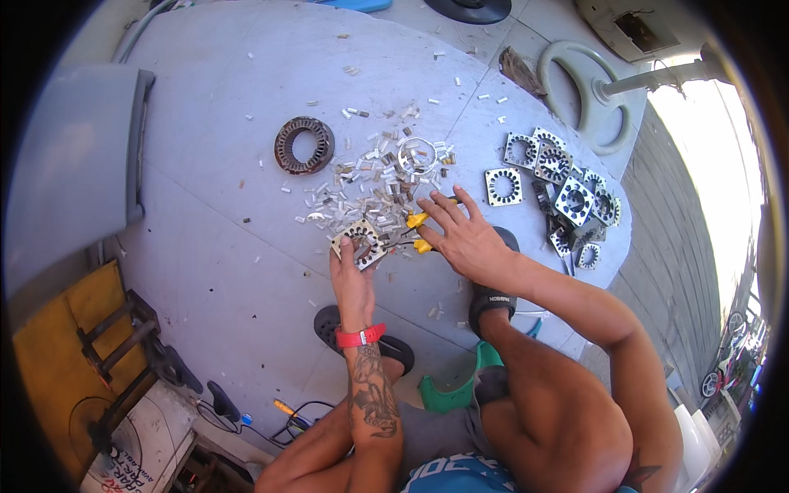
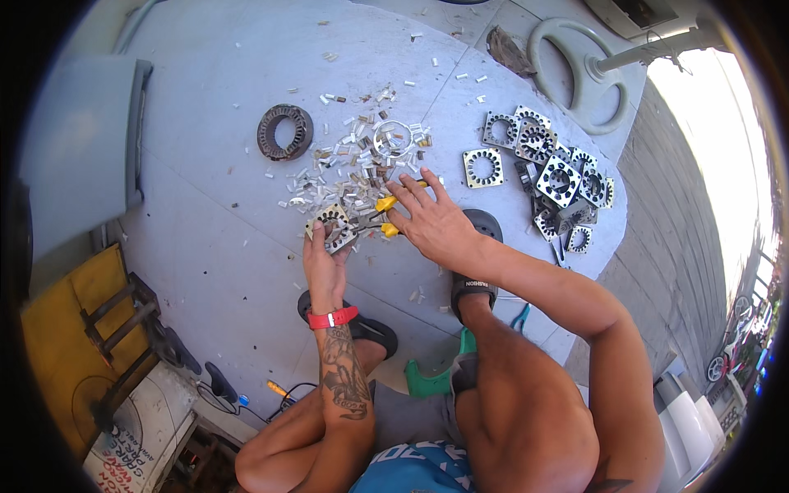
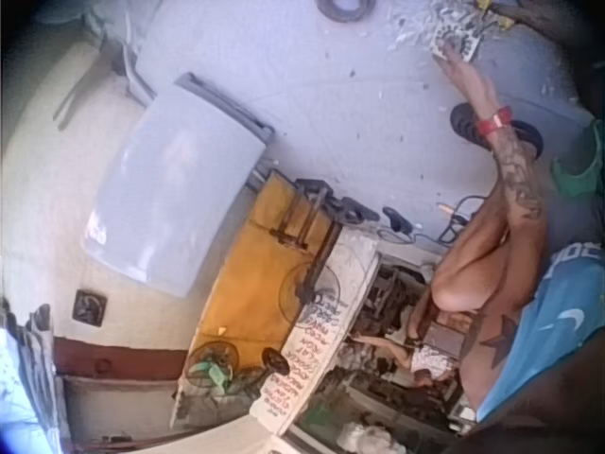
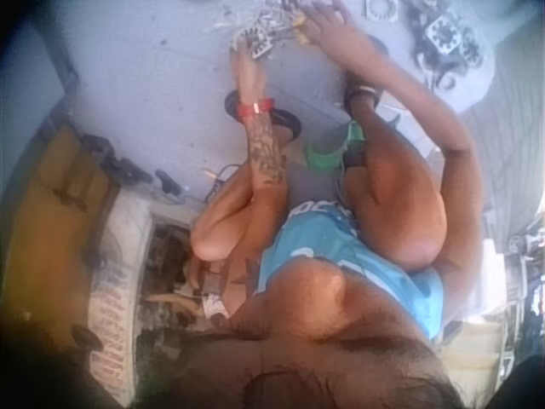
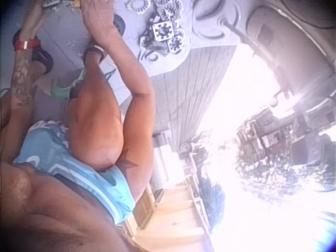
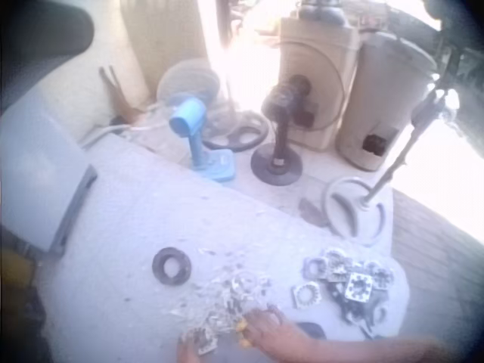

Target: The person uses pliers to remove small pieces from square metal components, then sweeps the floor with a broom. They then pick up the metal parts and arrange them in a line on the floor.

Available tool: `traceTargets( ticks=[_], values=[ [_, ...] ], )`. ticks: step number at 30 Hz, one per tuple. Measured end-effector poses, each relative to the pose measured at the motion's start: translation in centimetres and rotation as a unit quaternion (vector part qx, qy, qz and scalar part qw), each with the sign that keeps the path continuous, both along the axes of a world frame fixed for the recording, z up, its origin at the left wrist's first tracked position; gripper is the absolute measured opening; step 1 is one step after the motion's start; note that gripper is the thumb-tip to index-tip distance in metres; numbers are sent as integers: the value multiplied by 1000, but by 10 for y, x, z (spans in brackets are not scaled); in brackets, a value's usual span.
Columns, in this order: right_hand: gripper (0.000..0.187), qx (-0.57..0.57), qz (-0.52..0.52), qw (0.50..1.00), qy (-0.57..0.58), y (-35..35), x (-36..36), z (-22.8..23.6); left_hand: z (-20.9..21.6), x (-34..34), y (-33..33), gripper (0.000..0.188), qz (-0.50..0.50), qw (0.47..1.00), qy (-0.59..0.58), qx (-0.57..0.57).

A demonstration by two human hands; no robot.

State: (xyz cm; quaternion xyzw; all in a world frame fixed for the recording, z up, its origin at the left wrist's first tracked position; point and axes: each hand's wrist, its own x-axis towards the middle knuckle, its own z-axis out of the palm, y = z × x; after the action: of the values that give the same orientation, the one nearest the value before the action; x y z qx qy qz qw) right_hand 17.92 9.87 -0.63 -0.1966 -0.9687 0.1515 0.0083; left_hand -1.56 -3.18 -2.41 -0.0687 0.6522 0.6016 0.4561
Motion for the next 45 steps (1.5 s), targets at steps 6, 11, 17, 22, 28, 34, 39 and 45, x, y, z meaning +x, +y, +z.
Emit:
traceTargets(
  ticks=[6, 11, 17, 22, 28, 34, 39, 45],
  values=[
    [29, -97, 24, 991, -93, -10, -12, 8, -1, 3, -1, 36, -30, 999, 6, -27],
    [32, -459, -188, 866, -58, -8, -17, 11, -7, 3, -4, 39, 26, 999, -22, 10],
    [36, 34, 2, 999, 23, -14, -8, -1, -10, 1, -8, 38, 57, 998, -1, -32],
    [34, -107, 31, 990, -90, -21, -16, 3, -15, 11, -4, 46, 19, 998, 38, -54],
    [31, -192, -119, 974, 22, -12, -20, 4, -8, 15, 4, 43, 37, 998, 38, -30],
    [32, -171, -31, 982, -75, -7, -13, -3, -4, 15, 6, 42, 34, 999, 17, -20],
    [31, -107, -62, 992, -20, -13, -8, -6, -11, 10, -2, 40, 69, 998, -9, -3],
    [30, 47, 4, 998, -42, -25, -1, -7, -16, 20, -3, 46, 64, 998, 4, -3]
  ],
)
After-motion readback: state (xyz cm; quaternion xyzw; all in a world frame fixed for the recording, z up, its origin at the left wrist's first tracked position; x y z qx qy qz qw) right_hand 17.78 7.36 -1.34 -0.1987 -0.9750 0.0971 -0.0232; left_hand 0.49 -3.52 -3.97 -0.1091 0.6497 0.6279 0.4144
